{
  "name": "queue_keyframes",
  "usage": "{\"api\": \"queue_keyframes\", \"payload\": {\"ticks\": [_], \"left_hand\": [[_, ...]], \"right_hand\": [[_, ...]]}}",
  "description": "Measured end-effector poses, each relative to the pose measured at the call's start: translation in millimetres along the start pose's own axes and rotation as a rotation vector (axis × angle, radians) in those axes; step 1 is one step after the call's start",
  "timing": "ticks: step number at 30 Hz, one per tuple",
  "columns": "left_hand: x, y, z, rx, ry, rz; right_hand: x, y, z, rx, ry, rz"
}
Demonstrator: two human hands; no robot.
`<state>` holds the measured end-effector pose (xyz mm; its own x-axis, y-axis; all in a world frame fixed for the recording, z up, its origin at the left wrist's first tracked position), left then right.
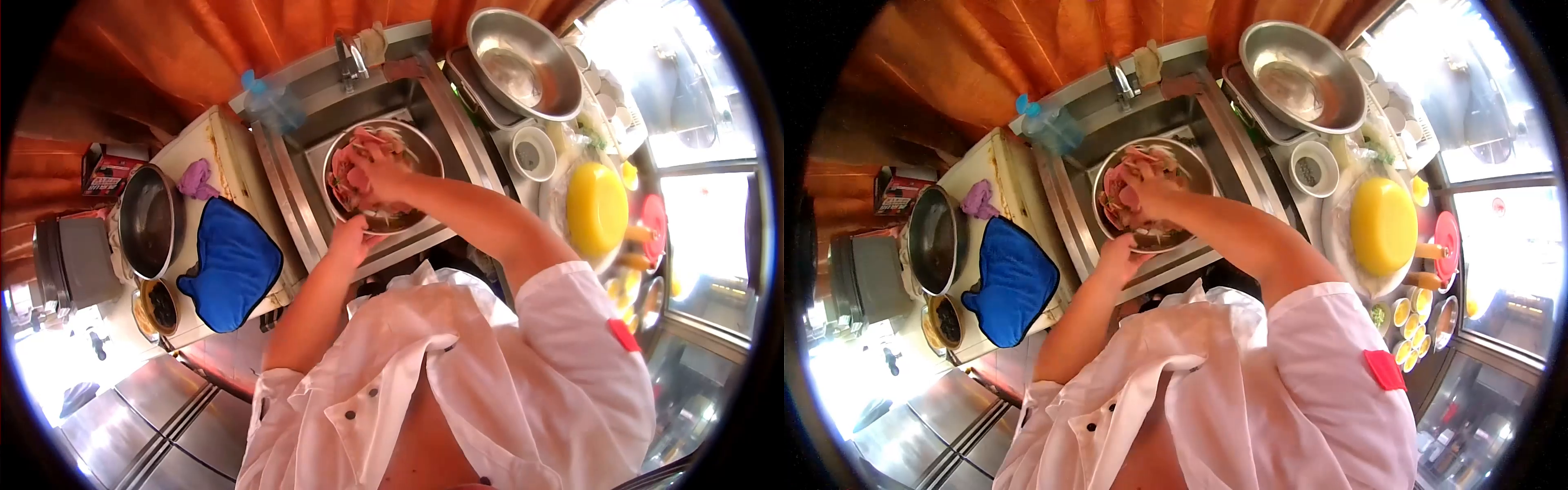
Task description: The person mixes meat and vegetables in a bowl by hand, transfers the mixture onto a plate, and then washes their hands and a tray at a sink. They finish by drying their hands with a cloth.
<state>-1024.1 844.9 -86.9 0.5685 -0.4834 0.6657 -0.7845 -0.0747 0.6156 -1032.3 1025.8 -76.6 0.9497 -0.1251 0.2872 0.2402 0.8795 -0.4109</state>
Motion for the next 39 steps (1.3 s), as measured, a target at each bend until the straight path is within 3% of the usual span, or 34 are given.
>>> {"api": "queue_keyframes", "payload": {"ticks": [2, 3, 5, 6, 8, 11, 13, 14, 15, 18, 19, 21, 23, 25, 27, 30, 32, 35, 36, 37, 38, 39], "left_hand": [[1.4, 16.3, 21.5, -0.065, -0.038, 0.006], [-14.8, 18.7, 37.7, -0.002, 0.053, 0.078], [-23.6, 10.9, 26.0, 0.015, 0.021, 0.0], [-25.9, 2.3, 17.7, 0.025, 0.007, -0.039], [-21.3, -8.1, 2.9, 0.015, 0.095, -0.005], [-3.5, 11.5, 34.1, 0.061, 0.007, -0.014], [-2.7, 19.4, 41.6, 0.109, -0.06, -0.024], [0.6, 11.8, 23.0, 0.098, 0.038, -0.08], [-3.9, -0.6, 11.2, 0.063, 0.052, -0.081], [10.8, 9.6, 22.1, 0.092, 0.011, -0.043], [6.8, 16.0, 32.6, 0.104, 0.005, -0.031], [-0.8, 8.3, 33.0, 0.161, -0.061, -0.045], [-1.6, -2.9, 13.1, 0.102, 0.039, -0.066], [4.7, -0.7, 21.4, 0.062, 0.052, -0.004], [-0.2, 9.3, 55.4, 0.025, -0.001, 0.048], [-30.1, -21.5, 44.6, 0.104, 0.001, -0.068], [1.7, -6.3, 16.0, 0.024, 0.013, -0.036], [25.0, 18.3, 36.5, 0.038, -0.109, 0.052], [10.8, 14.6, 34.3, 0.07, -0.06, 0.01], [-3.0, 3.0, 28.7, 0.102, -0.003, -0.02], [-11.6, -12.5, 25.5, 0.133, 0.057, -0.047], [-0.4, -10.8, 6.7, 0.073, 0.112, -0.036]], "right_hand": [[1.9, 9.2, 10.4, 0.088, -0.02, -0.033], [8.9, 7.6, -1.0, 0.137, -0.032, -0.049], [26.2, -20.7, -16.7, 0.158, -0.12, -0.081], [1.8, -14.6, -49.0, 0.143, -0.117, -0.001], [2.3, -33.9, -7.9, 0.215, -0.202, -0.069], [-1.1, 10.2, -0.5, 0.206, -0.033, 0.091], [4.6, -2.0, -20.1, 0.384, -0.119, 0.158], [9.2, -9.5, -32.3, 0.469, -0.171, 0.19], [0.2, -27.8, -25.0, 0.393, -0.391, 0.086], [4.8, -3.8, 8.3, 0.419, -0.135, 0.222], [16.1, -8.6, 0.8, 0.447, -0.138, 0.132], [-2.2, -14.6, -36.9, 0.475, -0.331, 0.158], [-15.0, -18.5, -33.4, 0.4, -0.339, 0.142], [-23.6, 6.3, -22.0, 0.34, -0.089, 0.231], [12.5, -1.9, -16.2, 0.612, -0.092, 0.253], [12.2, -15.4, -32.5, 0.494, -0.243, 0.219], [-10.8, -5.6, -30.5, 0.114, -0.139, 0.095], [11.3, -4.7, -23.8, 0.272, -0.204, 0.091], [21.2, -9.0, -20.8, 0.372, -0.23, 0.093], [24.9, -24.5, -26.1, 0.307, -0.241, 0.144], [18.3, -38.9, -26.9, 0.164, -0.367, 0.006], [6.2, -29.2, -21.7, 0.168, -0.348, 0.031]]}}
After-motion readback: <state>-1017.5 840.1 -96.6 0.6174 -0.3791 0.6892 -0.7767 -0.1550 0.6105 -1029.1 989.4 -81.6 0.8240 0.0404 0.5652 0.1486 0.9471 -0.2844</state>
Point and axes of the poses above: each hand's wrist, its own x-axis away from the middle knuckle, its own z-axis out of the back of the hand, y = z × x, the point moved 1 cm from there along -x, towards the middle knuckle, and after that the axes turned 2 degrees about -z, right-handed, at the moved point
